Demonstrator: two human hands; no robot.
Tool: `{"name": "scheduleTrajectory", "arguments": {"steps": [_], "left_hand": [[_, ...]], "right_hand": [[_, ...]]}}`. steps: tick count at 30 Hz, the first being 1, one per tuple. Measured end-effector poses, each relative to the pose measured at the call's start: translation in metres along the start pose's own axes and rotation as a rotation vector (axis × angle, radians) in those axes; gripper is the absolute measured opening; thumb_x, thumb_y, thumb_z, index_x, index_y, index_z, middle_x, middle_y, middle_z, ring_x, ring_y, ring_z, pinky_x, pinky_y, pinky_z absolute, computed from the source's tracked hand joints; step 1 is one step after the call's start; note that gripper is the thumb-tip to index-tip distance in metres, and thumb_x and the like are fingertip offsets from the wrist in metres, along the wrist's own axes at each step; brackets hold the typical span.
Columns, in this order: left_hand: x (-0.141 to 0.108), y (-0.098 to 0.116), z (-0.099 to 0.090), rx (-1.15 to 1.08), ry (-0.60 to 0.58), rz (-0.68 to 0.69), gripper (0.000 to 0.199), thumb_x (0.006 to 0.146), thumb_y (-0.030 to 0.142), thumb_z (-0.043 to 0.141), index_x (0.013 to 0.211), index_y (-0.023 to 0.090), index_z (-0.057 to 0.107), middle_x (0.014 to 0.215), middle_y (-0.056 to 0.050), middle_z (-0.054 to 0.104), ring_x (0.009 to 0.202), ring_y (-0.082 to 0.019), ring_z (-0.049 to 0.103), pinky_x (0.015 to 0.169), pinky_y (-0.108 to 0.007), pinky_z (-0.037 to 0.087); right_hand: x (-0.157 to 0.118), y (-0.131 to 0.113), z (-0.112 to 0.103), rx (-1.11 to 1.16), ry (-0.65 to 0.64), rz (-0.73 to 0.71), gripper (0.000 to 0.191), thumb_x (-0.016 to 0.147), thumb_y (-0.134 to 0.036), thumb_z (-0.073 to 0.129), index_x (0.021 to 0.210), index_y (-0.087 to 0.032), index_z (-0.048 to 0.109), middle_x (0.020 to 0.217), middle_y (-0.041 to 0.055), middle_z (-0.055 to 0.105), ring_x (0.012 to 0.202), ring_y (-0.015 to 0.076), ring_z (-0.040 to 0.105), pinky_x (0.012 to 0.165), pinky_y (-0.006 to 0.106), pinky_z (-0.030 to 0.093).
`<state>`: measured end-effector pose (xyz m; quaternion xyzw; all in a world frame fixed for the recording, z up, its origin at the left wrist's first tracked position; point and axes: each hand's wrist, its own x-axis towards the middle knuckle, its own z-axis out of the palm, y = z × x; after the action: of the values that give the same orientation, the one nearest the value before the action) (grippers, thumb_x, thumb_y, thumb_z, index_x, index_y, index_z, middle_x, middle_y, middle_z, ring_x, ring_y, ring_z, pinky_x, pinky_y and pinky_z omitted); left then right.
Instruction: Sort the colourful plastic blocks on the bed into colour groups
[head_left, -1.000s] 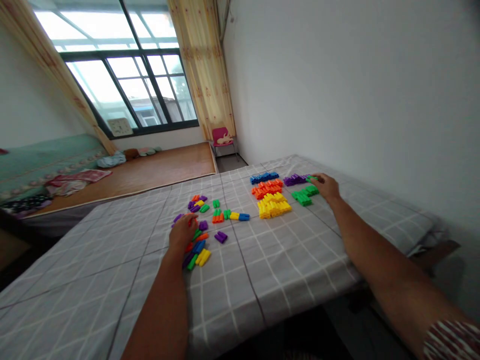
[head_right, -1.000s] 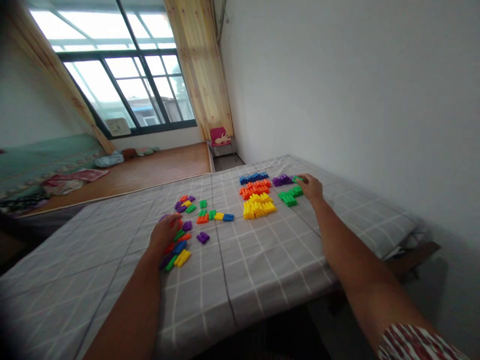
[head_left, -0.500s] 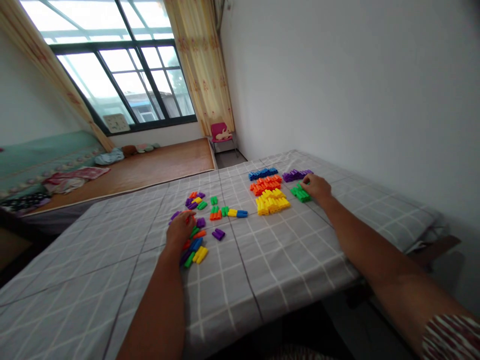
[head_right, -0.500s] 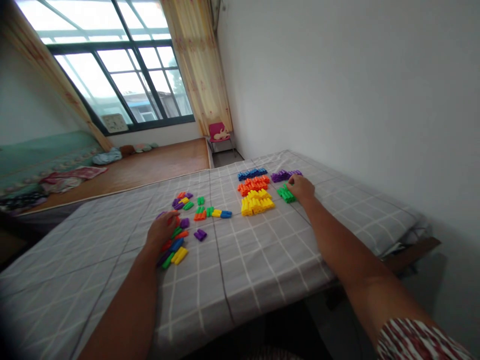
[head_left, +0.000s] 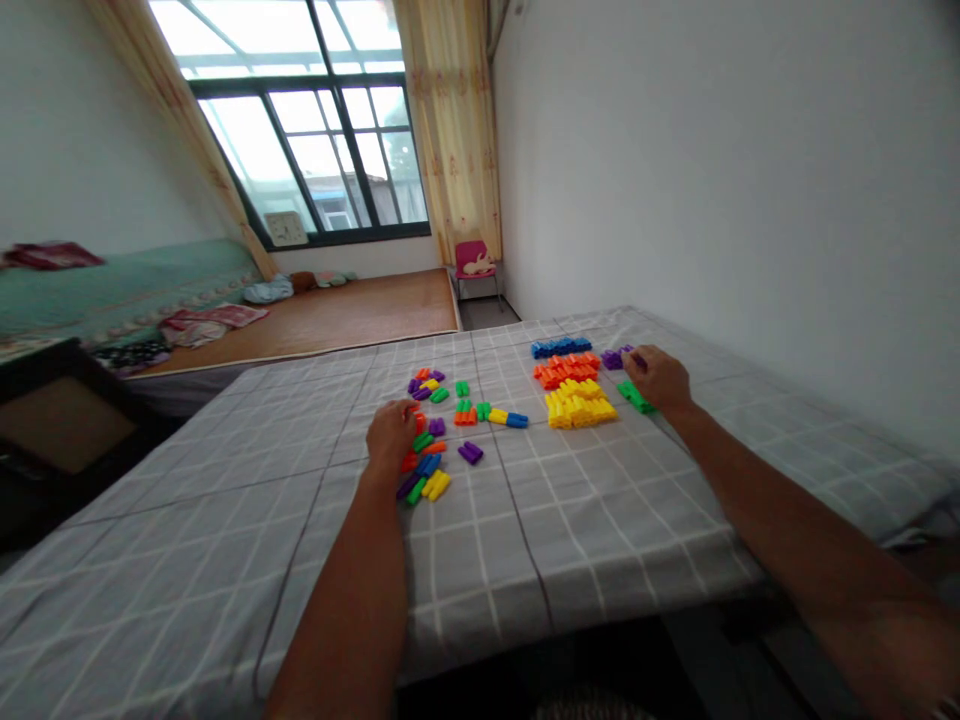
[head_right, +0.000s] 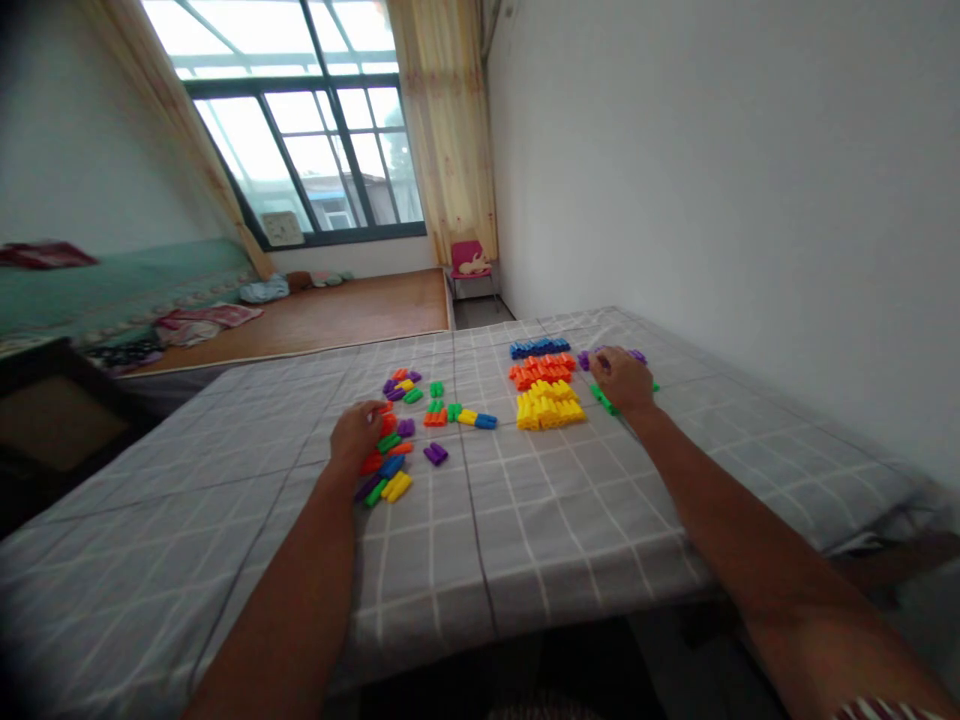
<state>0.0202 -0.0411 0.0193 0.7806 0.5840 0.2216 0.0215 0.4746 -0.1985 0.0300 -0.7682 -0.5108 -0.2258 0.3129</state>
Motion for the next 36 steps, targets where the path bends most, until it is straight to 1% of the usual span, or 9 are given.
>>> {"name": "scheduleTrajectory", "arguments": {"steps": [5,8,10,15,19,24,28,32,36], "left_hand": [[-0.001,-0.006,0.002,-0.085,0.05,-0.077,0.035,0.085,0.017,0.043,0.106,0.023,0.071,0.111,-0.006,0.069,0.104,-0.02,0.061,0.089,-0.031,0.047],[-0.003,-0.005,0.0,-0.15,0.08,-0.068,0.035,0.083,0.014,0.043,0.102,0.023,0.072,0.108,-0.005,0.07,0.102,-0.02,0.062,0.088,-0.03,0.047],[-0.003,-0.005,-0.001,-0.18,0.093,-0.071,0.034,0.083,0.013,0.044,0.1,0.023,0.072,0.107,-0.005,0.07,0.102,-0.019,0.062,0.087,-0.029,0.047],[-0.002,-0.006,0.001,-0.249,0.097,-0.083,0.034,0.083,0.013,0.045,0.101,0.022,0.072,0.106,-0.006,0.07,0.1,-0.02,0.062,0.088,-0.03,0.047],[0.0,-0.006,0.003,-0.279,0.078,-0.091,0.034,0.083,0.013,0.047,0.104,0.022,0.072,0.108,-0.007,0.069,0.101,-0.02,0.062,0.089,-0.03,0.047],[0.0,-0.005,0.001,-0.3,0.09,-0.083,0.033,0.084,0.015,0.047,0.104,0.022,0.072,0.106,-0.007,0.07,0.1,-0.02,0.062,0.088,-0.03,0.047],[0.001,-0.004,-0.001,-0.307,0.107,-0.08,0.034,0.083,0.015,0.046,0.103,0.021,0.072,0.107,-0.007,0.07,0.101,-0.021,0.063,0.088,-0.03,0.048],[0.002,-0.005,0.001,-0.283,0.09,-0.083,0.035,0.083,0.014,0.045,0.103,0.022,0.072,0.109,-0.005,0.07,0.102,-0.02,0.063,0.089,-0.03,0.048],[0.004,-0.007,0.007,-0.23,0.062,-0.047,0.034,0.082,0.017,0.045,0.102,0.022,0.072,0.11,-0.004,0.071,0.103,-0.02,0.063,0.089,-0.03,0.048]], "right_hand": [[0.003,-0.105,0.017,0.309,-0.26,-0.373,0.024,0.09,-0.034,0.048,0.096,-0.02,0.067,0.091,0.0059,0.07,0.078,0.018,0.062,0.071,0.028,0.044],[0.001,-0.167,0.048,0.399,-0.442,-0.521,0.022,0.087,-0.026,0.052,0.101,-0.02,0.069,0.094,0.0053,0.071,0.075,0.0169,0.063,0.071,0.028,0.046],[0.003,-0.2,0.074,0.395,-0.506,-0.58,0.026,0.084,-0.018,0.053,0.104,-0.021,0.069,0.1,0.0057,0.071,0.083,0.0176,0.064,0.078,0.029,0.048],[0.016,-0.262,0.131,0.232,-0.542,-0.601,0.032,0.084,-0.012,0.053,0.111,-0.021,0.069,0.109,0.0069,0.071,0.101,0.0215,0.061,0.089,0.033,0.046],[0.02,-0.289,0.152,0.187,-0.604,-0.689,0.033,0.082,-0.017,0.062,0.114,-0.024,0.067,0.113,0.0077,0.069,0.107,0.0238,0.059,0.089,0.033,0.046],[0.031,-0.294,0.15,0.158,-0.645,-0.762,0.034,0.076,-0.025,0.072,0.11,-0.02,0.07,0.104,0.0108,0.068,0.099,0.0242,0.061,0.085,0.031,0.046],[0.046,-0.272,0.122,0.267,-0.583,-0.684,0.031,0.076,-0.029,0.073,0.105,-0.019,0.072,0.104,0.0108,0.067,0.088,0.0203,0.063,0.078,0.028,0.048],[0.046,-0.222,0.081,0.447,-0.51,-0.533,0.034,0.078,-0.04,0.069,0.106,-0.021,0.07,0.101,0.0071,0.069,0.079,0.0172,0.064,0.074,0.028,0.05],[0.04,-0.137,0.043,0.48,-0.37,-0.265,0.038,0.078,-0.041,0.066,0.109,-0.018,0.066,0.098,0.0075,0.07,0.077,0.0175,0.064,0.072,0.03,0.051]]}}
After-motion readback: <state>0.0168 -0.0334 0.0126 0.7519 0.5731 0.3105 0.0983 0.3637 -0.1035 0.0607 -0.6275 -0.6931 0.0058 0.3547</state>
